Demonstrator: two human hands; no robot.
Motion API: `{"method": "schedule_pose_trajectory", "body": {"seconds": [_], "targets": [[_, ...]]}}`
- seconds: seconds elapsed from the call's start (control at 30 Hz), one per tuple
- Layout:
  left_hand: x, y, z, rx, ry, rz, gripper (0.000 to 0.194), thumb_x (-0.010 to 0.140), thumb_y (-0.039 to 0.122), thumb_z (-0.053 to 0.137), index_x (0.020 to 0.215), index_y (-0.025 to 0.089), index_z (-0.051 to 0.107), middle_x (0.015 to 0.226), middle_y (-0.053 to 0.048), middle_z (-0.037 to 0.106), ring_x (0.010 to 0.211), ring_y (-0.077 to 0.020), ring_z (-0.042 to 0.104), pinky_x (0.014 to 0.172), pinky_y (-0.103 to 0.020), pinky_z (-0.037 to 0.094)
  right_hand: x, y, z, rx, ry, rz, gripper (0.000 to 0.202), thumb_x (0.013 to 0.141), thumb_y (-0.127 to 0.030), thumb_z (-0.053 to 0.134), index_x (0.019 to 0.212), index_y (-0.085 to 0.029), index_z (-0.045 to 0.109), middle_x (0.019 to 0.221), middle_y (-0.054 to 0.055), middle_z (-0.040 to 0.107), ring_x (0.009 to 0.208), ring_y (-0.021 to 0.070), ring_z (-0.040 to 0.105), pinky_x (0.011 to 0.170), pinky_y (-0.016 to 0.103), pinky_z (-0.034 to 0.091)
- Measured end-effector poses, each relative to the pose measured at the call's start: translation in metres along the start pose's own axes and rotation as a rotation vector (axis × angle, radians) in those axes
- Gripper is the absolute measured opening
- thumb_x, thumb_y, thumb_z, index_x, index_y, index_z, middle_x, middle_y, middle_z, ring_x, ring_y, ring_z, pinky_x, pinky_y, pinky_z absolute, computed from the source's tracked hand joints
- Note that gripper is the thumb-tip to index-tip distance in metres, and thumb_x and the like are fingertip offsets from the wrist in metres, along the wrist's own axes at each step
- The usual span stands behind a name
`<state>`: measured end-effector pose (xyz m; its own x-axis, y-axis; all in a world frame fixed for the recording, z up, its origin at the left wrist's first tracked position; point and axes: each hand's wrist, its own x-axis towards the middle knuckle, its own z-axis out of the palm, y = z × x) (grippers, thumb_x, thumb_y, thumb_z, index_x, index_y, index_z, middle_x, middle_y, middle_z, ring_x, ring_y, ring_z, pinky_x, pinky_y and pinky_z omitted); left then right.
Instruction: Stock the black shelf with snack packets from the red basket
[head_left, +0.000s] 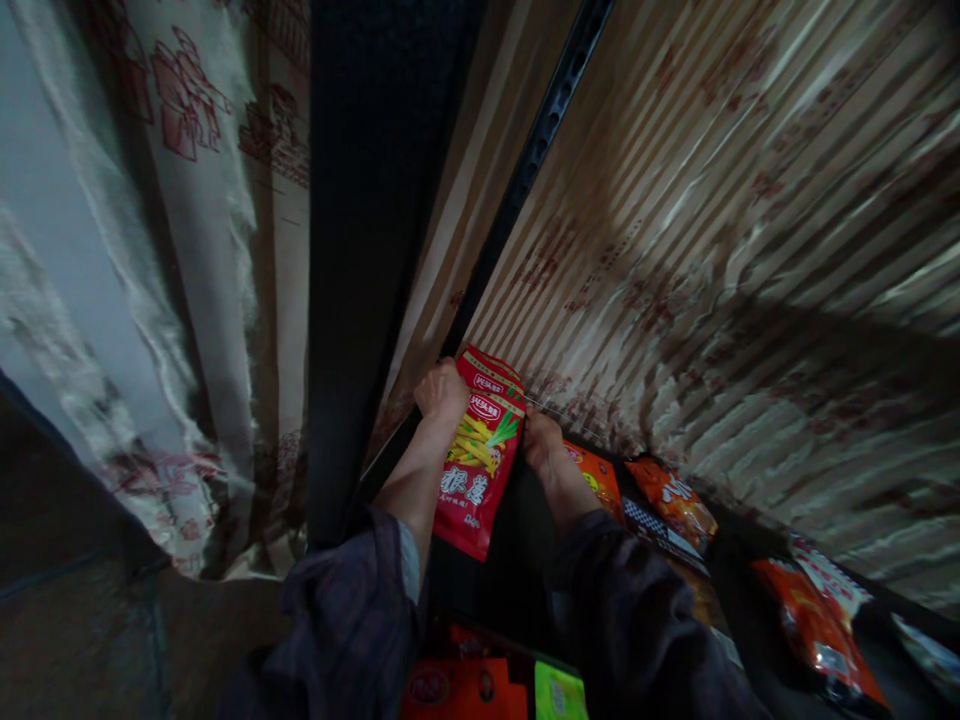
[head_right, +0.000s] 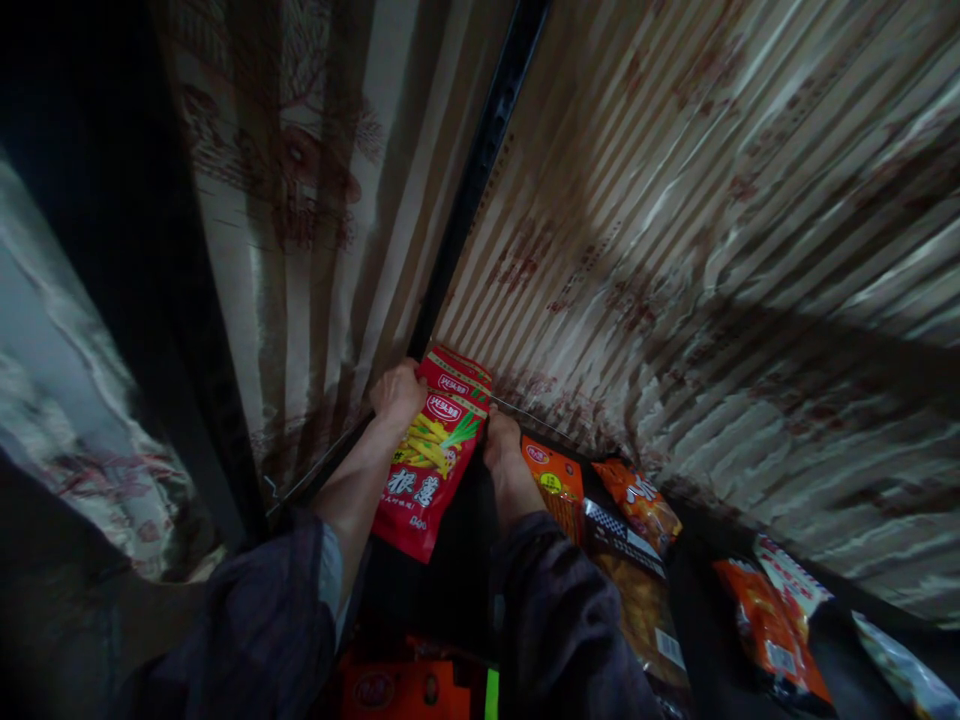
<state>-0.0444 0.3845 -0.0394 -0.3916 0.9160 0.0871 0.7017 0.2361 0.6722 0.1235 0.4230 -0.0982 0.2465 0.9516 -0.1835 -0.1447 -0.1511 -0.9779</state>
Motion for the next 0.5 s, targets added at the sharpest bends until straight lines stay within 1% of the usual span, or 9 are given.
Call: {"method": "schedule_pose_trajectory", "body": {"seconds": [0.1, 0.2, 0.27, 0.3, 0.4, 0.5], "targets": [[-0.003, 0.002, -0.001, 0.004, 0.007, 0.016, 0.03, 0.092, 0.018, 0.045, 0.115, 0.017, 0.063, 0.113, -0.015, 0.071, 0.104, -0.0273, 0.068, 0.085, -0.039, 0.053, 0.0, 0.002, -0.001, 0.005, -0.04, 0.013, 0.011, 0.073, -0.02, 0.066, 0.065, -0.022, 0.058, 0.054, -0.002, 0.065, 0.048, 0.0151, 0.062, 0.049, 0.026, 0.055], [-0.005, 0.002, -0.002, 0.019, 0.069, 0.047, 0.03, 0.091, 0.017, 0.045, 0.113, 0.016, 0.065, 0.116, -0.014, 0.07, 0.113, -0.028, 0.063, 0.085, -0.039, 0.053, -0.003, 0.003, -0.006, 0.009, -0.137, -0.023, 0.005, 0.07, -0.02, 0.067, 0.07, -0.022, 0.062, 0.061, -0.001, 0.069, 0.055, 0.0159, 0.065, 0.052, 0.026, 0.056], [-0.006, 0.001, -0.003, 0.022, 0.089, 0.059, 0.03, 0.091, 0.018, 0.045, 0.112, 0.017, 0.067, 0.114, -0.014, 0.071, 0.114, -0.0284, 0.062, 0.085, -0.039, 0.053, -0.005, 0.003, -0.01, 0.013, -0.214, -0.048, 0.007, 0.067, -0.02, 0.069, 0.071, -0.022, 0.064, 0.064, -0.001, 0.071, 0.059, 0.0163, 0.067, 0.053, 0.025, 0.057], [-0.006, 0.0, -0.003, 0.02, 0.081, 0.058, 0.03, 0.091, 0.018, 0.045, 0.111, 0.017, 0.068, 0.112, -0.014, 0.072, 0.111, -0.0285, 0.064, 0.085, -0.039, 0.053, -0.005, 0.002, -0.012, 0.011, -0.237, -0.052, 0.009, 0.065, -0.021, 0.07, 0.071, -0.022, 0.064, 0.065, -0.001, 0.071, 0.06, 0.0165, 0.067, 0.053, 0.025, 0.057], [-0.006, -0.001, -0.004, 0.016, 0.042, 0.041, 0.031, 0.091, 0.021, 0.045, 0.109, 0.018, 0.07, 0.112, -0.014, 0.072, 0.105, -0.0282, 0.067, 0.085, -0.039, 0.053, -0.005, 0.001, -0.013, -0.02, -0.233, -0.045, 0.013, 0.061, -0.021, 0.073, 0.07, -0.022, 0.063, 0.062, -0.002, 0.07, 0.058, 0.0166, 0.066, 0.053, 0.026, 0.056], [-0.006, -0.001, -0.005, 0.018, 0.03, 0.029, 0.033, 0.091, 0.021, 0.044, 0.111, 0.019, 0.069, 0.118, -0.014, 0.069, 0.106, -0.0274, 0.066, 0.086, -0.039, 0.052, -0.004, 0.002, -0.01, -0.051, -0.199, -0.054, 0.014, 0.062, -0.021, 0.073, 0.069, -0.021, 0.061, 0.058, -0.002, 0.068, 0.053, 0.0154, 0.064, 0.051, 0.026, 0.054]]}}
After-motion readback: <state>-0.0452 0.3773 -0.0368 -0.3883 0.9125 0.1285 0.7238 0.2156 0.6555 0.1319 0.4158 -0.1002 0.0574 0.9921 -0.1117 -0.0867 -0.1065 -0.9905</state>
